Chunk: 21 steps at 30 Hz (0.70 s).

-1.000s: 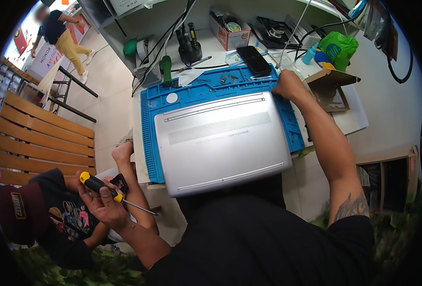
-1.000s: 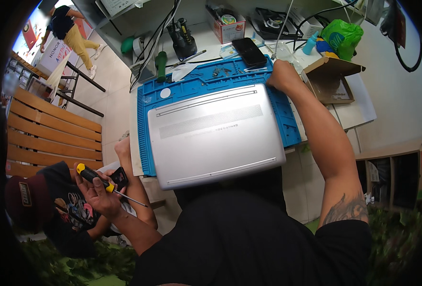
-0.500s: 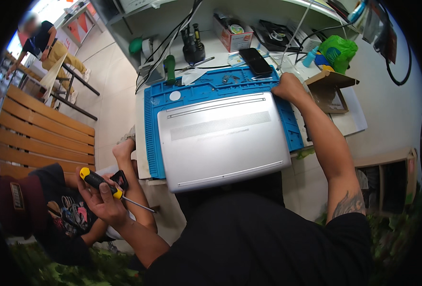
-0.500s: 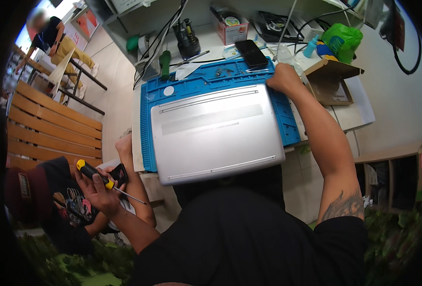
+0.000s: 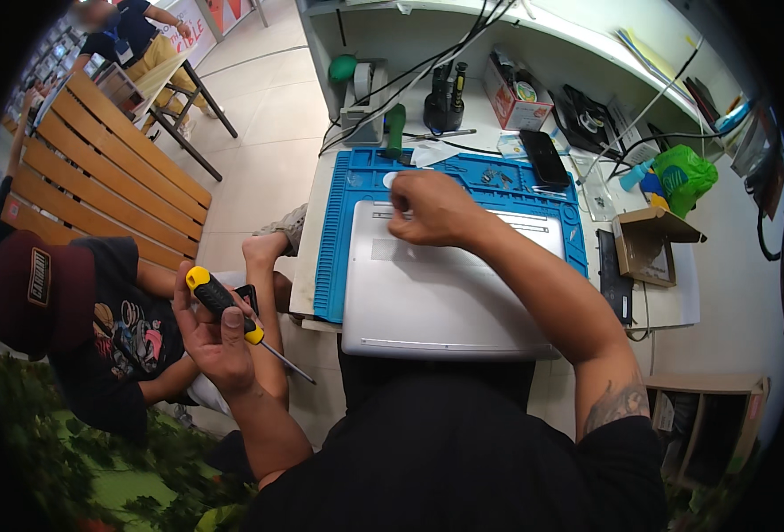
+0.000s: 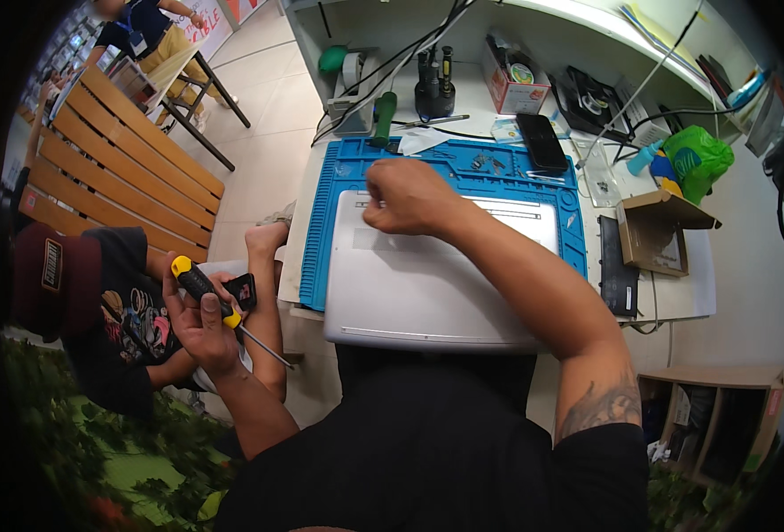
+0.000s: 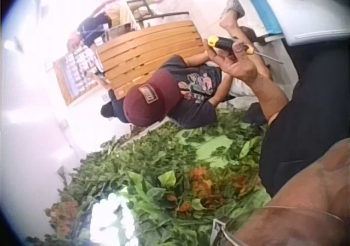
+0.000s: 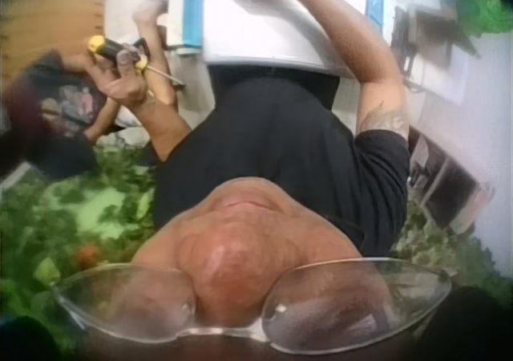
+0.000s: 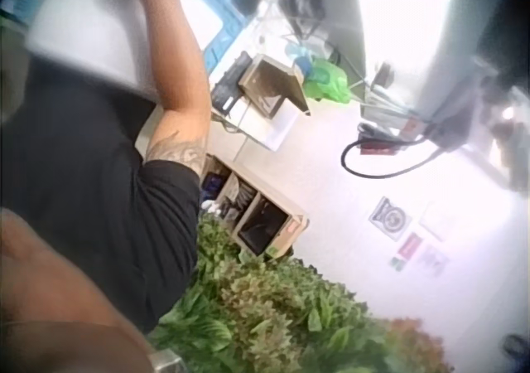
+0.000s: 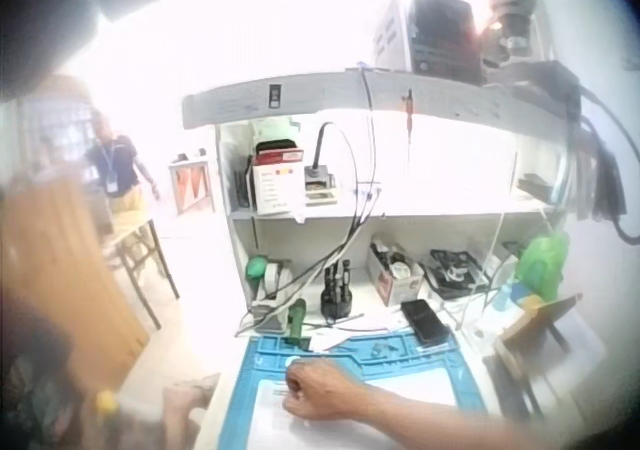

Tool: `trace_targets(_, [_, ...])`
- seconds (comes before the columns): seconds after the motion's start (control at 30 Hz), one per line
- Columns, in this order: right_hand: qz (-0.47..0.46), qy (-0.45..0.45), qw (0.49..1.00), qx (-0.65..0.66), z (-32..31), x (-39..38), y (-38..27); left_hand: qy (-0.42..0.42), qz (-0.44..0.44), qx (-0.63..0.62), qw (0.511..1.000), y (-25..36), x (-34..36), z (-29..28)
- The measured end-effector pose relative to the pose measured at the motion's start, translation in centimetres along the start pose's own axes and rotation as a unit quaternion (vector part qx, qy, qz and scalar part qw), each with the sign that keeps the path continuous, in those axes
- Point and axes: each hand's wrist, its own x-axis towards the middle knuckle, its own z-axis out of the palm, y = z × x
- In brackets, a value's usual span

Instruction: The person unscrews several fasteners from the bottom cover of a laptop using a screwdriver, pries open the edges of the casing by hand, and then handles internal components including a small board and cables.

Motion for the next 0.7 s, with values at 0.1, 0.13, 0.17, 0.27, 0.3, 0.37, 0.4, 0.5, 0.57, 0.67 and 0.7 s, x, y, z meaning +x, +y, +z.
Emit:
trace_targets(0.1, [-0.021, -0.026, 0.999, -0.013, 2.0, 2.1, -0.2, 0.008, 0.005, -0.005, 1.000, 0.2, -0.4, -0.6])
trace_targets(0.13, [-0.031, -0.038, 0.998, -0.025, 2.2, 2.2, 0.0, 0.013, 0.004, -0.005, 1.000, 0.3, -0.6, -1.0])
trace_targets(0.17, [-0.048, -0.031, 0.998, -0.022, 2.3, 2.2, 0.3, 0.015, -0.005, -0.011, 1.000, 0.3, -0.7, -1.2])
trace_targets(0.27, [-0.055, -0.034, 0.998, -0.023, 2.6, 2.0, 1.1, 0.016, -0.009, -0.020, 1.000, 0.2, -0.9, -1.8])
trace_targets(0.3, [-0.060, -0.030, 0.998, -0.020, 2.7, 1.9, 1.2, 0.023, -0.014, -0.005, 1.000, 0.1, -0.8, -1.8])
trace_targets(0.37, [-0.061, -0.028, 0.998, -0.019, 2.9, 1.9, 1.4, 0.022, -0.011, -0.010, 1.000, -0.3, -0.7, -1.7])
trace_targets(0.4, [-0.059, -0.032, 0.998, -0.021, 2.9, 2.0, 1.4, 0.024, -0.008, -0.009, 1.000, -0.3, -0.6, -1.5])
trace_targets(0.5, [-0.066, -0.028, 0.997, -0.019, 3.0, 2.0, 1.4, 0.020, -0.013, -0.015, 1.000, -0.4, -0.4, -1.1])
trace_targets(0.57, [-0.066, -0.020, 0.998, -0.011, 3.0, 1.9, 1.4, 0.021, -0.022, -0.022, 0.999, -0.2, -0.3, -0.9])
trace_targets(0.67, [-0.056, -0.008, 0.998, 0.012, 3.2, 1.6, 1.4, 0.011, -0.017, -0.032, 0.999, 0.0, -0.1, -0.7])
trace_targets(0.7, [-0.054, -0.004, 0.998, 0.021, 3.3, 1.5, 1.4, 0.015, -0.016, -0.028, 0.999, 0.0, 0.0, -0.7])
